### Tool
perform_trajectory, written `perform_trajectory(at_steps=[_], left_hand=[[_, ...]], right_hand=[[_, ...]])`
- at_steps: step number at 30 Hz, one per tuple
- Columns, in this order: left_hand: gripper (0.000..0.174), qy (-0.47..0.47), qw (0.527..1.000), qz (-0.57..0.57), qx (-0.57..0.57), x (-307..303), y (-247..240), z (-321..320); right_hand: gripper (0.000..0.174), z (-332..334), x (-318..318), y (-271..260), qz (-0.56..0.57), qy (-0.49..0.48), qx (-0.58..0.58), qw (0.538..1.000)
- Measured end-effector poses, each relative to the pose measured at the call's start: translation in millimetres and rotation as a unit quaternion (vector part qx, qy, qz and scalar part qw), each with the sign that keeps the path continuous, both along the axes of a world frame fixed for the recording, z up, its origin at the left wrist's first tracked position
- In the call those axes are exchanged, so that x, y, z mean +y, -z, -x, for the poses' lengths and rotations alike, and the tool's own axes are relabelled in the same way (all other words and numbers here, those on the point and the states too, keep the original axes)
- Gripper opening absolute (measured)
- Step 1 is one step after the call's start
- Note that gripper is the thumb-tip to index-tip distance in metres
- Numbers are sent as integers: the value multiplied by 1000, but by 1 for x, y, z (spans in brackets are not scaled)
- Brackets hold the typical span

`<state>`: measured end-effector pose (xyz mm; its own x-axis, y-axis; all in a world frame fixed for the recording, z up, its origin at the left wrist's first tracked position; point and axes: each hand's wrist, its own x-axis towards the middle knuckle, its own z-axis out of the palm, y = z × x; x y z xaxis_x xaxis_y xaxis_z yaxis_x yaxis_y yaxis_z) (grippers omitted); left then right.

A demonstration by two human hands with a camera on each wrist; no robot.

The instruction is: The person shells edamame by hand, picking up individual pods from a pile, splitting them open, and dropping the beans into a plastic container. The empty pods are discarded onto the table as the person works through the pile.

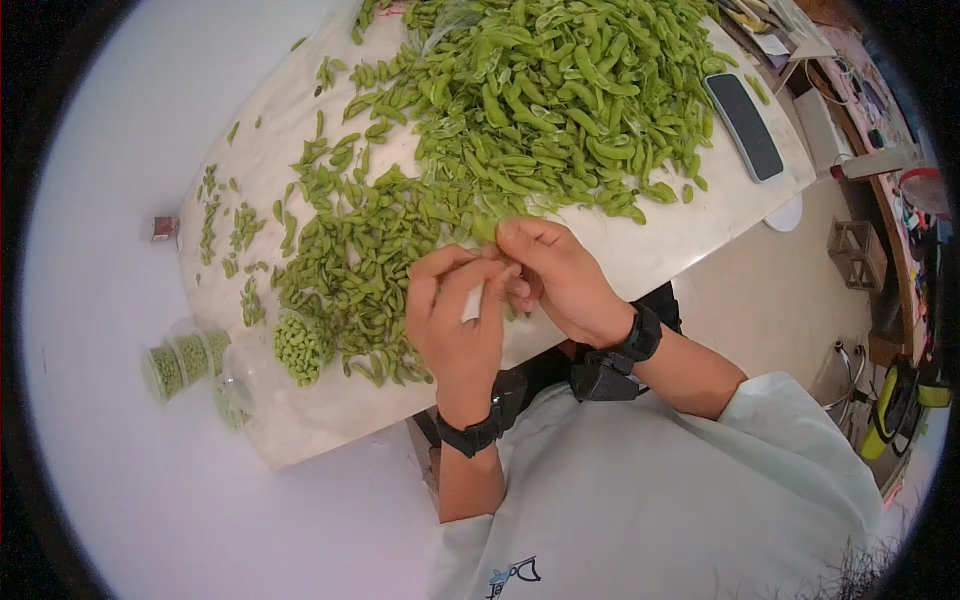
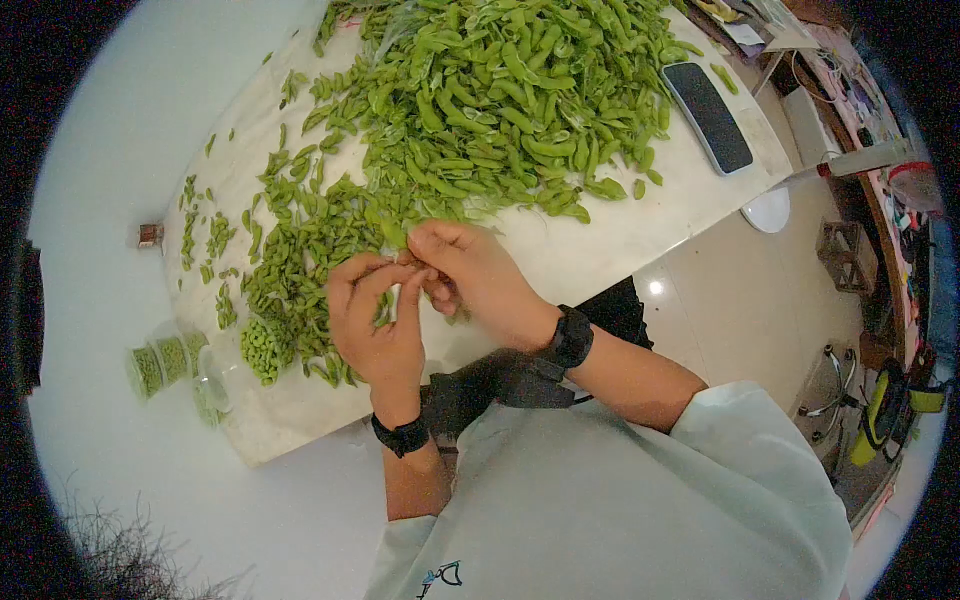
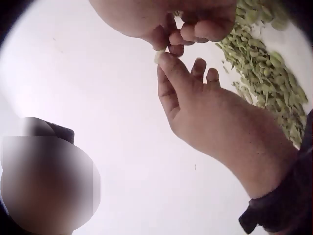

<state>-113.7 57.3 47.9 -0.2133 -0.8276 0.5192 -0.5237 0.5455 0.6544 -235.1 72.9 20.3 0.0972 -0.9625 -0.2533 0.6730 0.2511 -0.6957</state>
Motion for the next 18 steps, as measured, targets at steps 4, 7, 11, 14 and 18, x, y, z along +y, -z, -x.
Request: perform_trajectory(at_steps=[4, 7, 11, 14, 18], left_hand=[[10, 21, 1000, 0, 23, 1, 10, -2], [11, 5, 988, -152, 10, -5, 14, -16], [12, -47, 985, -164, -33, -16, 7, -12], [16, 47, 949, -272, 153, -22, 6, -15], [20, 100, 906, -320, 258, -22, -10, -13]], right_hand=[[31, 8, -8, -3, -21, 45, -51, 997], [32, 20, -10, -7, -1, 16, -63, 998], [33, 27, -10, -8, 30, -29, 0, 999], [33, 27, -7, -10, 59, -59, 47, 995], [34, 24, -4, -13, 72, -83, 95, 989]])
